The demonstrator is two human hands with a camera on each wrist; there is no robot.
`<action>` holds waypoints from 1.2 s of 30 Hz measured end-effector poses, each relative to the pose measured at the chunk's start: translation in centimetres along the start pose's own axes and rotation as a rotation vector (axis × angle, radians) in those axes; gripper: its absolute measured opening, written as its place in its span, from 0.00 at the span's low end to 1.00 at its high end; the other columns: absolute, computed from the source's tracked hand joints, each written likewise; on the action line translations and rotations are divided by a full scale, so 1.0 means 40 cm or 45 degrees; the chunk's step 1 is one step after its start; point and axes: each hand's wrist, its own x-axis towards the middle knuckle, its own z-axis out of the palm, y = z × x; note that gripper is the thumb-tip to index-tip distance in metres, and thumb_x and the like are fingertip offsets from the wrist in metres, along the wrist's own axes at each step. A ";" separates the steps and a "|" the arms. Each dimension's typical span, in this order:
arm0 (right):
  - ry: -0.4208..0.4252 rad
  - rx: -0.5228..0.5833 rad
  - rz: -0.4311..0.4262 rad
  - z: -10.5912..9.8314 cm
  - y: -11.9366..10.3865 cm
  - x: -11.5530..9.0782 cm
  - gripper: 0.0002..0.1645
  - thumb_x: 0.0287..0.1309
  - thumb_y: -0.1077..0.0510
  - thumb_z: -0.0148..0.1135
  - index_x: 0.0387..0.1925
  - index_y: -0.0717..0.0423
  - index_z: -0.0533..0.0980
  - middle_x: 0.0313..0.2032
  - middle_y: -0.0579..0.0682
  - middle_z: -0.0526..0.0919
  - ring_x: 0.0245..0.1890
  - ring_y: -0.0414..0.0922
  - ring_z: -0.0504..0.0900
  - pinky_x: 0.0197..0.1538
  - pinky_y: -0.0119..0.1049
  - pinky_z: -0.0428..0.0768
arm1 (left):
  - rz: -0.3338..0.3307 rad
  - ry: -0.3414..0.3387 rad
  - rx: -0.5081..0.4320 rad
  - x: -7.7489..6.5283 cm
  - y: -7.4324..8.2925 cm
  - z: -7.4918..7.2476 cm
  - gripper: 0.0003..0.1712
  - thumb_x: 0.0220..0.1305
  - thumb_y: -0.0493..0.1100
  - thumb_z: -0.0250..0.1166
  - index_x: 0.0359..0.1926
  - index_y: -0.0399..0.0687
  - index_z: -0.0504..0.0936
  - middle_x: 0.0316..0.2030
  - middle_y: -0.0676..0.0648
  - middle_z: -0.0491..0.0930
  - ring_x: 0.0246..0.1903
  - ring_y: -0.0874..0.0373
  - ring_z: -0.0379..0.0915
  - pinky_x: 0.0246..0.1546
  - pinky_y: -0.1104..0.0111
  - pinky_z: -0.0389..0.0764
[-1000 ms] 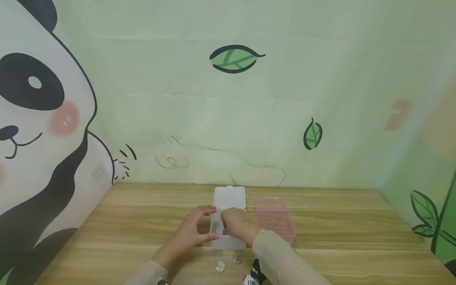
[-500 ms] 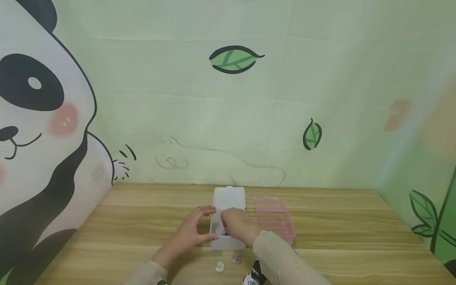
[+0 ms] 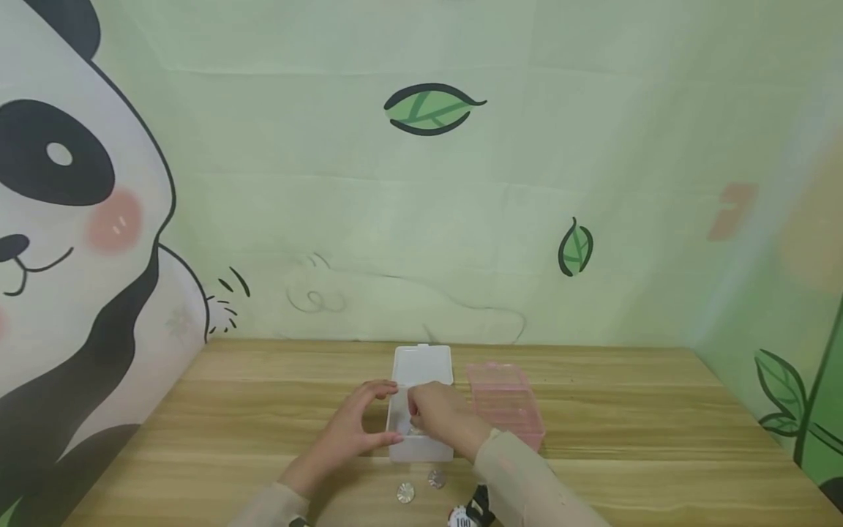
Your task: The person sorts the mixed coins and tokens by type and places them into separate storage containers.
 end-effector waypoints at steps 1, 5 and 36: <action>0.008 0.017 -0.002 -0.002 0.000 -0.002 0.08 0.54 0.62 0.67 0.24 0.53 0.75 0.21 0.45 0.78 0.22 0.39 0.70 0.26 0.32 0.70 | -0.004 -0.003 -0.005 0.000 0.000 0.000 0.38 0.44 0.53 0.77 0.56 0.45 0.75 0.60 0.47 0.75 0.63 0.48 0.67 0.63 0.44 0.64; 0.051 0.053 -0.024 -0.005 0.004 -0.012 0.08 0.54 0.62 0.67 0.24 0.54 0.75 0.20 0.44 0.76 0.21 0.39 0.69 0.26 0.32 0.68 | -0.004 -0.006 -0.013 0.000 -0.001 0.002 0.38 0.44 0.53 0.77 0.56 0.45 0.75 0.60 0.47 0.75 0.63 0.48 0.67 0.63 0.44 0.64; 0.180 0.332 -0.186 -0.042 0.023 -0.103 0.04 0.56 0.64 0.62 0.27 0.56 0.76 0.24 0.44 0.80 0.24 0.31 0.71 0.28 0.24 0.72 | -0.057 -0.023 -0.033 0.001 -0.001 0.002 0.38 0.44 0.52 0.77 0.57 0.48 0.75 0.61 0.47 0.74 0.64 0.48 0.66 0.65 0.44 0.63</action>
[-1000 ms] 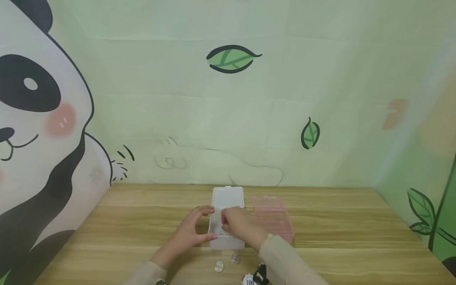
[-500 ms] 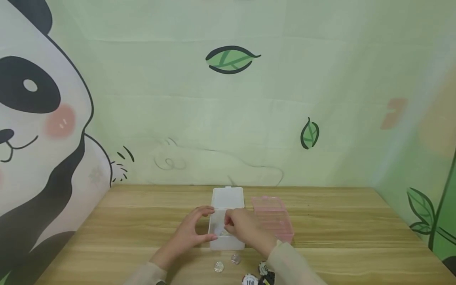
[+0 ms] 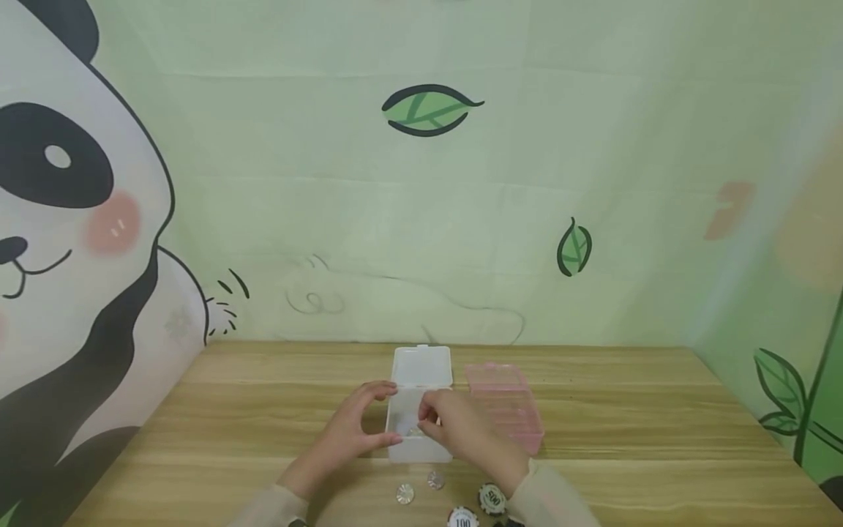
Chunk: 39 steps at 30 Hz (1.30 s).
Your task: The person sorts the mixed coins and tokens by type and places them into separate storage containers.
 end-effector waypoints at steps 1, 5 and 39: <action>0.001 0.001 -0.003 -0.001 -0.002 -0.003 0.04 0.57 0.64 0.62 0.27 0.55 0.76 0.24 0.44 0.80 0.24 0.30 0.70 0.27 0.24 0.72 | 0.002 0.001 0.001 0.000 0.000 0.000 0.38 0.44 0.52 0.77 0.57 0.48 0.75 0.61 0.47 0.74 0.64 0.48 0.66 0.65 0.44 0.63; -0.018 0.010 -0.033 -0.002 -0.008 -0.017 0.04 0.58 0.63 0.62 0.28 0.55 0.77 0.24 0.43 0.80 0.23 0.29 0.69 0.26 0.24 0.71 | -0.001 0.004 -0.002 0.001 0.000 0.000 0.39 0.44 0.53 0.77 0.57 0.48 0.75 0.61 0.47 0.74 0.64 0.48 0.66 0.65 0.45 0.63; -0.108 -0.072 -0.030 0.087 -0.030 -0.078 0.03 0.52 0.59 0.68 0.29 0.52 0.79 0.25 0.39 0.82 0.26 0.31 0.75 0.31 0.25 0.73 | -0.004 -0.011 -0.015 -0.003 0.008 -0.005 0.39 0.44 0.53 0.76 0.58 0.46 0.74 0.62 0.46 0.73 0.64 0.47 0.66 0.65 0.43 0.62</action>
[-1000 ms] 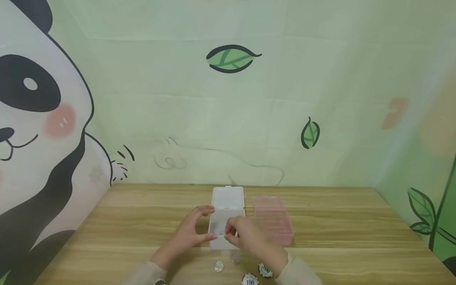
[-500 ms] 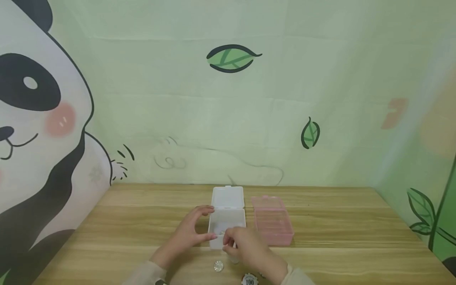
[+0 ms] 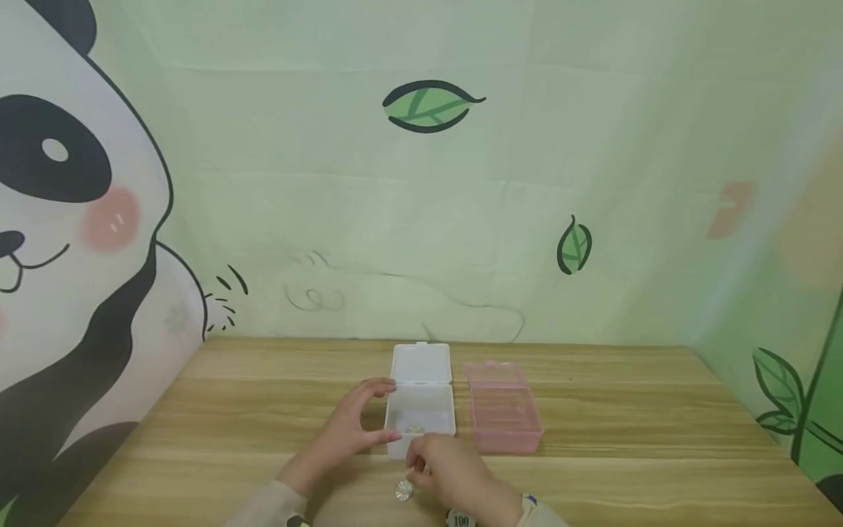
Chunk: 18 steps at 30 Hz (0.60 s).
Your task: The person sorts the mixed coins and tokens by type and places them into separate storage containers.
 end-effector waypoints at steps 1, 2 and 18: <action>-0.006 0.000 -0.002 0.002 -0.002 0.000 0.03 0.52 0.59 0.68 0.29 0.53 0.79 0.25 0.40 0.82 0.26 0.31 0.75 0.31 0.25 0.73 | 0.000 0.001 0.000 0.000 0.000 0.000 0.39 0.45 0.52 0.76 0.58 0.46 0.74 0.62 0.46 0.73 0.65 0.47 0.66 0.65 0.43 0.62; -0.010 -0.005 -0.006 0.005 -0.003 -0.001 0.03 0.52 0.59 0.68 0.29 0.53 0.80 0.25 0.40 0.82 0.27 0.31 0.76 0.32 0.25 0.74 | -0.005 0.001 -0.001 0.000 0.000 0.000 0.39 0.44 0.52 0.76 0.58 0.46 0.74 0.62 0.46 0.73 0.65 0.47 0.66 0.65 0.43 0.62; -0.014 -0.212 -0.046 0.049 -0.012 -0.004 0.09 0.49 0.53 0.71 0.28 0.50 0.78 0.27 0.40 0.77 0.27 0.31 0.74 0.31 0.25 0.74 | -0.020 -0.012 0.010 0.000 0.000 -0.002 0.39 0.45 0.53 0.76 0.59 0.48 0.74 0.63 0.47 0.73 0.65 0.48 0.65 0.66 0.44 0.60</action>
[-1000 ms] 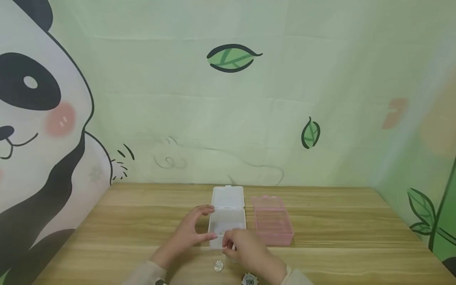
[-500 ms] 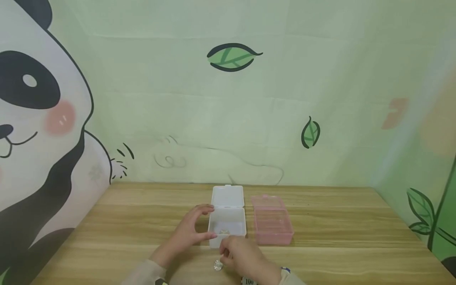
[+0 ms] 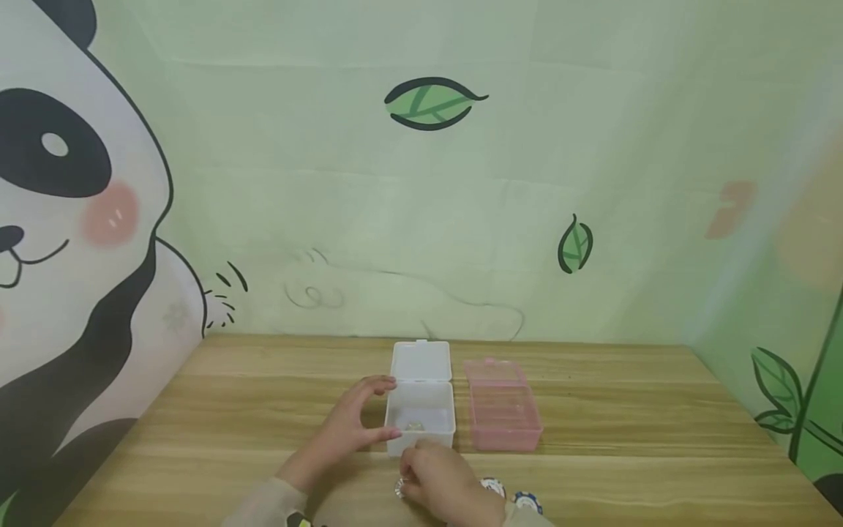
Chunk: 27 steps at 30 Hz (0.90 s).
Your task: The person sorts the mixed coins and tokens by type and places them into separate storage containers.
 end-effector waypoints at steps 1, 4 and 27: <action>-0.006 -0.014 0.005 0.002 0.000 0.001 0.09 0.48 0.53 0.72 0.28 0.50 0.78 0.27 0.40 0.77 0.27 0.32 0.74 0.31 0.25 0.74 | -0.001 -0.002 -0.001 0.000 0.001 0.000 0.39 0.45 0.53 0.76 0.59 0.48 0.74 0.63 0.47 0.73 0.65 0.49 0.65 0.66 0.44 0.60; -0.021 -0.038 0.014 0.004 -0.002 0.002 0.10 0.48 0.52 0.72 0.28 0.50 0.78 0.26 0.40 0.76 0.26 0.32 0.73 0.30 0.26 0.73 | 0.007 0.002 0.002 0.001 0.003 -0.001 0.39 0.45 0.53 0.76 0.59 0.47 0.74 0.63 0.47 0.73 0.65 0.48 0.65 0.65 0.43 0.60; -0.034 -0.179 0.109 0.018 -0.022 0.009 0.13 0.45 0.54 0.74 0.25 0.48 0.75 0.26 0.40 0.73 0.24 0.34 0.72 0.26 0.27 0.72 | 0.002 -0.002 0.001 0.000 0.007 -0.003 0.39 0.45 0.53 0.76 0.58 0.46 0.74 0.62 0.47 0.73 0.65 0.48 0.66 0.65 0.45 0.62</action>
